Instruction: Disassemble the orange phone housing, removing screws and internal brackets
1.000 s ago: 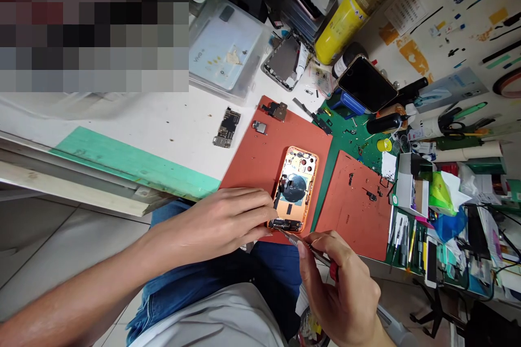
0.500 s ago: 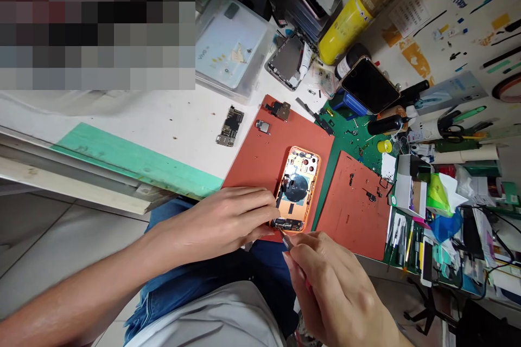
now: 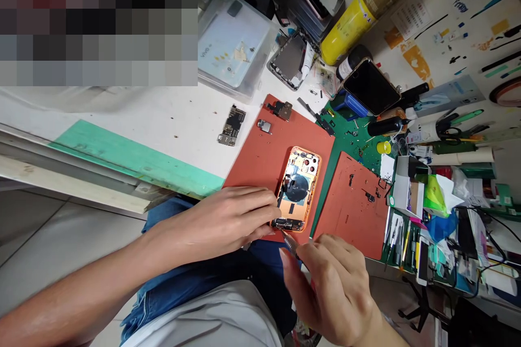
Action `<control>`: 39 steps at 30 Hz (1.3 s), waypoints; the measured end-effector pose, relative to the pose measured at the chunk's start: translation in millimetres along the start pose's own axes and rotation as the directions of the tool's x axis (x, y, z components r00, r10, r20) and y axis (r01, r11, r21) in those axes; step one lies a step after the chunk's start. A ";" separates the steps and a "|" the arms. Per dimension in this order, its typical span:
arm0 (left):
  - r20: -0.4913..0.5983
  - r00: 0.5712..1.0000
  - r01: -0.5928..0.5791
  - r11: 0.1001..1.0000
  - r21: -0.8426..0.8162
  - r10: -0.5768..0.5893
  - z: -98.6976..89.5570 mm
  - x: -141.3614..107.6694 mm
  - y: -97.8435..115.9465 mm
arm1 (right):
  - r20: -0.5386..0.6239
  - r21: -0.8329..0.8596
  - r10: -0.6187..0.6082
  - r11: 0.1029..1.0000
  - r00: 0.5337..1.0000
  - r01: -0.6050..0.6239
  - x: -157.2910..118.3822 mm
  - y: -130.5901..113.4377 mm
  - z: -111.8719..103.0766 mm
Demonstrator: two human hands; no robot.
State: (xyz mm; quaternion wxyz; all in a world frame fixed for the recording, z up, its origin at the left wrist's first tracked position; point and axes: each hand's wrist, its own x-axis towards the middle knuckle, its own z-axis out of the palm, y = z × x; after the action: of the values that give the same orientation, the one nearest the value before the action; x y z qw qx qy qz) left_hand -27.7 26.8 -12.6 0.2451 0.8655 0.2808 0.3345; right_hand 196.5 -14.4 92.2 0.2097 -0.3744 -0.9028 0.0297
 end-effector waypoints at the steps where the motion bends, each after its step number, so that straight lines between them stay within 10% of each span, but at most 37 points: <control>1: 0.003 1.000 -0.001 1.000 0.001 0.001 0.3 -0.2 -0.1 | -0.006 0.010 0.012 1.000 1.000 -0.012 -1.5 0.1 0.8; 39: -0.032 0.998 -0.050 0.999 0.004 0.050 0.0 2.3 -1.2 | -0.006 0.052 0.029 0.998 1.000 -0.029 4.0 -3.0 6.4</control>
State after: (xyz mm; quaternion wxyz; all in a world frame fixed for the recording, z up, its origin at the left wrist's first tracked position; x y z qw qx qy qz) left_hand -26.6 29.2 -12.3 0.2306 0.8672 0.2635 0.3541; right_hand 189.4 -13.1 88.5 0.2219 -0.3820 -0.8954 0.0550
